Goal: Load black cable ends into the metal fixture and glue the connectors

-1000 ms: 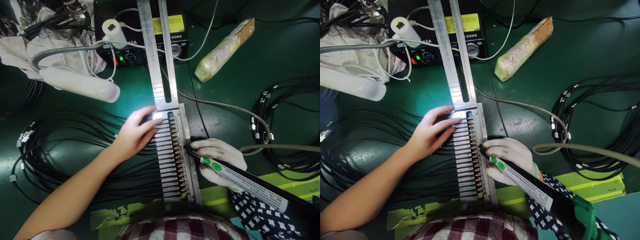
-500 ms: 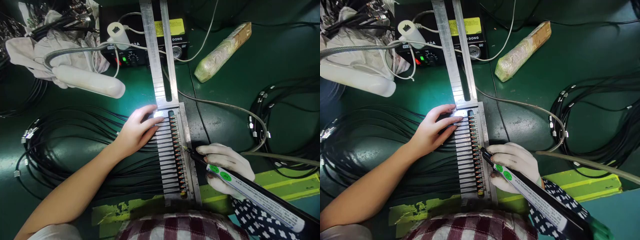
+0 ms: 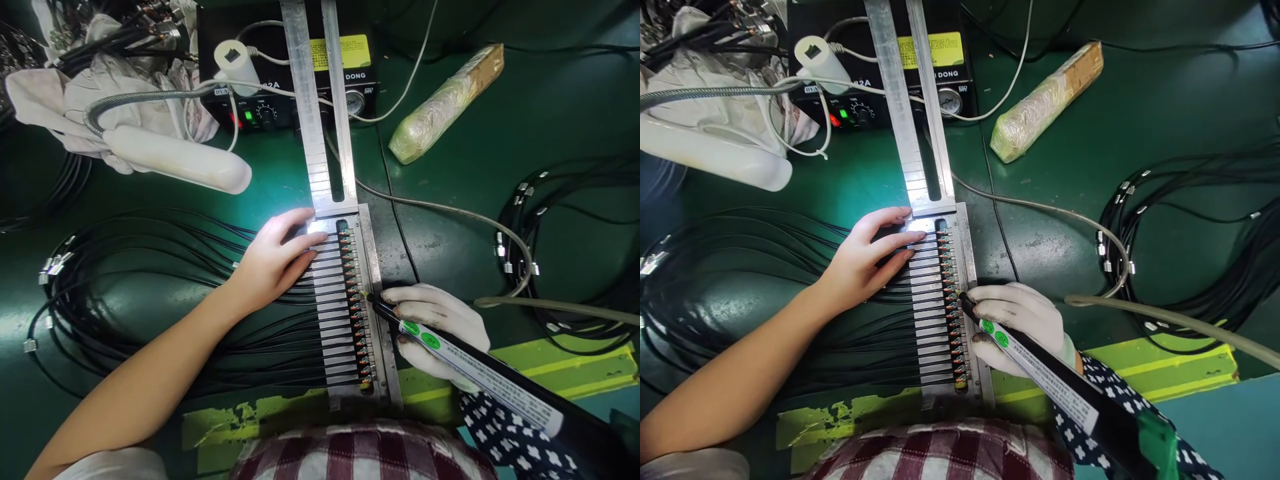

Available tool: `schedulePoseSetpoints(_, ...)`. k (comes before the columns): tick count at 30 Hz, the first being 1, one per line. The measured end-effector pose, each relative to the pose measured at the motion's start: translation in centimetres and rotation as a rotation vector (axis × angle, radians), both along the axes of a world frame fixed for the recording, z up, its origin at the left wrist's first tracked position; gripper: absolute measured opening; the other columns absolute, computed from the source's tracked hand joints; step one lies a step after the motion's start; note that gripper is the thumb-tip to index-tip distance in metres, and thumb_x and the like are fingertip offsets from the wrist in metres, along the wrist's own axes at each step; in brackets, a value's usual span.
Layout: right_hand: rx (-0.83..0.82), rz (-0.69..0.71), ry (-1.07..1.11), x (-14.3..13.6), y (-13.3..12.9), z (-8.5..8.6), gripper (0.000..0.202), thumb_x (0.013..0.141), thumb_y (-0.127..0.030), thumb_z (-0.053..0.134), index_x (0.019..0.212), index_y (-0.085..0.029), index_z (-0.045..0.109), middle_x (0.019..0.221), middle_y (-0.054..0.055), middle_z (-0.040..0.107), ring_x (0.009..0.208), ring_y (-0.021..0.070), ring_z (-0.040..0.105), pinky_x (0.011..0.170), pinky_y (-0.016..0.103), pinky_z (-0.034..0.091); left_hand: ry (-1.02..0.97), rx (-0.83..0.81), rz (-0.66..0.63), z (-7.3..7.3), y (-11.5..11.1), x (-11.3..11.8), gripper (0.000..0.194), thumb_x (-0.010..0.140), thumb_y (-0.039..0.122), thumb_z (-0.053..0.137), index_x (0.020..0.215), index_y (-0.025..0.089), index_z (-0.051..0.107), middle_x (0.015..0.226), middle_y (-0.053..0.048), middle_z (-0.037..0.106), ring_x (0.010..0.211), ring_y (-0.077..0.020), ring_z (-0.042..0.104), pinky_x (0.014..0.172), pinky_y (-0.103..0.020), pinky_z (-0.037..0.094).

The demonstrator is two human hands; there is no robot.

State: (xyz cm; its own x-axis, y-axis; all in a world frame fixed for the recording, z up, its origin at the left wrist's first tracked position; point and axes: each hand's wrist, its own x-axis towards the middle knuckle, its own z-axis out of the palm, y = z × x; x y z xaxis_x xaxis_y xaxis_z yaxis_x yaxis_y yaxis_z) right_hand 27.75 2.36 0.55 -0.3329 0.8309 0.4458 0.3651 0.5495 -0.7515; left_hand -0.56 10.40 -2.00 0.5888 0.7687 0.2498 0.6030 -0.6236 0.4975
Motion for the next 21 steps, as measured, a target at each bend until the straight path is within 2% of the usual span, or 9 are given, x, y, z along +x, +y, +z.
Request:
schedulePoseSetpoints(17, 0.018, 0.035, 0.015, 0.25, 0.09, -0.24, 0.022, 0.08, -0.015, 0.069, 0.102, -0.016, 0.066, 0.096, 0.011, 0.076, 0.091, 0.0221, 0.074, 0.081, 0.034, 0.061, -0.009, 0.021, -0.011, 0.03, 0.05, 0.06, 0.031, 0.093, 0.016, 0.057, 0.124, 0.02, 0.062, 0.138, -0.015, 0.049, 0.131, -0.0277, 0.048, 0.108, -0.047, 0.045)
schedulePoseSetpoints(21, 0.023, 0.038, 0.026, 0.25, 0.08, -0.26, 0.022, 0.08, -0.015, 0.068, 0.102, -0.016, 0.066, 0.096, 0.011, 0.076, 0.091, 0.0225, 0.074, 0.081, 0.034, 0.061, -0.009, 0.012, -0.007, 0.0, 0.02, 0.04, 0.032, 0.094, 0.017, 0.057, 0.126, 0.023, 0.061, 0.139, -0.014, 0.049, 0.131, -0.0277, 0.048, 0.107, -0.048, 0.046)
